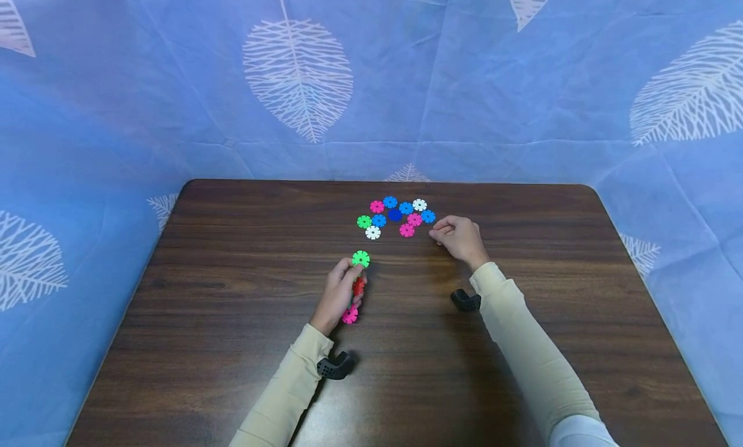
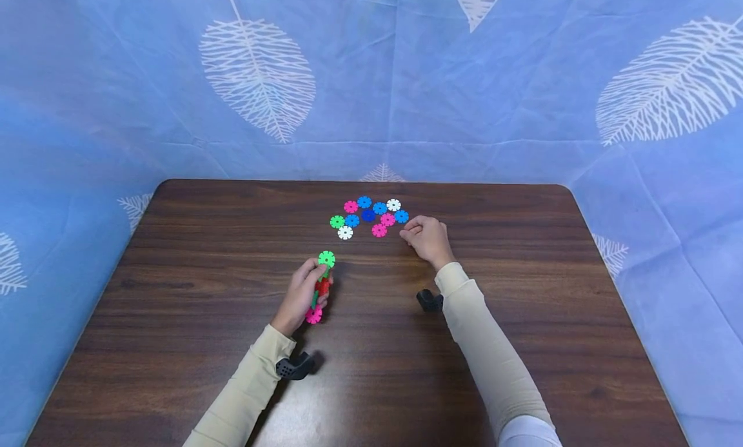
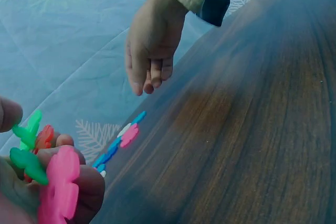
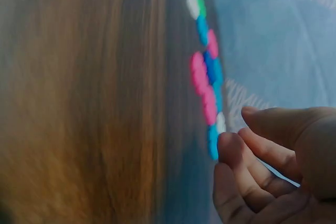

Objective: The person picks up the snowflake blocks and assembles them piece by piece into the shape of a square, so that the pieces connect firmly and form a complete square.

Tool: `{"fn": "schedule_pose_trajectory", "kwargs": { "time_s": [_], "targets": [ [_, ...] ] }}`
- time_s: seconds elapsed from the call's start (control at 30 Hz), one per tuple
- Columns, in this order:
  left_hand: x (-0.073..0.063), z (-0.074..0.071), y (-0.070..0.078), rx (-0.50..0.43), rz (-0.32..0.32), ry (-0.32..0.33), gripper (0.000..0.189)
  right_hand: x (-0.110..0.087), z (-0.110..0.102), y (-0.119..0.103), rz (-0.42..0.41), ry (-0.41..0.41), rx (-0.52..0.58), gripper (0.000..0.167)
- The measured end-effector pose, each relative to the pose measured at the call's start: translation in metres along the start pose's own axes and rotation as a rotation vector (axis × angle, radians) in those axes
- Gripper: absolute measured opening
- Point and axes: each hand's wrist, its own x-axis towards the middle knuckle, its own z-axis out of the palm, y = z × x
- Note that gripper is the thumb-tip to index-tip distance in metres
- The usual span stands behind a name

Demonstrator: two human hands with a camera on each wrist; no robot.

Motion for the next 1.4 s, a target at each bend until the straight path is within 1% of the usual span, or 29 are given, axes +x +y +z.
{"fn": "schedule_pose_trajectory", "kwargs": {
  "time_s": [0.1, 0.17, 0.27, 0.37, 0.43, 0.47, 0.57, 0.63, 0.67, 0.7, 0.83, 1.07, 1.2, 1.4],
  "targets": [
    [0.000, 0.001, 0.003, -0.044, 0.003, 0.030, 0.020, 0.012, 0.001, 0.006, 0.010, 0.044, -0.036, 0.021],
    [-0.001, 0.001, 0.004, -0.075, 0.002, 0.043, 0.014, 0.018, 0.003, 0.009, 0.022, 0.059, -0.042, 0.023],
    [0.000, 0.001, 0.005, -0.118, -0.003, 0.045, 0.009, 0.027, 0.006, 0.012, 0.053, 0.066, -0.034, 0.027],
    [0.000, 0.001, 0.006, -0.134, -0.011, 0.044, 0.008, 0.034, 0.008, 0.013, 0.066, 0.068, -0.039, 0.032],
    [0.000, 0.000, 0.007, -0.129, -0.008, 0.050, 0.013, 0.038, 0.008, 0.012, 0.065, 0.070, -0.055, 0.034],
    [-0.002, 0.000, 0.010, -0.127, -0.008, 0.055, 0.016, 0.040, 0.008, 0.011, 0.064, 0.071, -0.064, 0.035],
    [0.000, -0.001, 0.009, -0.103, 0.010, 0.080, 0.032, 0.044, 0.009, 0.008, 0.066, 0.067, -0.098, 0.037],
    [0.001, -0.002, 0.010, -0.087, 0.012, 0.089, 0.040, 0.047, 0.009, 0.008, 0.071, 0.063, -0.119, 0.038],
    [0.001, -0.002, 0.010, -0.084, 0.009, 0.091, 0.042, 0.048, 0.010, 0.008, 0.075, 0.059, -0.126, 0.038],
    [0.003, -0.003, 0.006, -0.082, 0.007, 0.092, 0.043, 0.048, 0.010, 0.008, 0.081, 0.056, -0.131, 0.038],
    [0.002, -0.005, 0.010, -0.086, -0.014, 0.076, 0.037, 0.051, 0.012, 0.009, 0.095, 0.050, -0.146, 0.037],
    [-0.011, -0.002, 0.031, -0.063, 0.001, 0.075, 0.028, 0.051, 0.012, 0.009, 0.119, 0.062, -0.142, 0.033],
    [-0.013, -0.001, 0.034, -0.068, 0.008, 0.069, 0.029, 0.049, 0.010, 0.010, 0.136, 0.066, -0.111, 0.032],
    [-0.013, -0.001, 0.035, -0.062, 0.008, 0.073, 0.035, 0.043, 0.007, 0.014, 0.144, 0.081, 0.003, 0.025]
  ]
}}
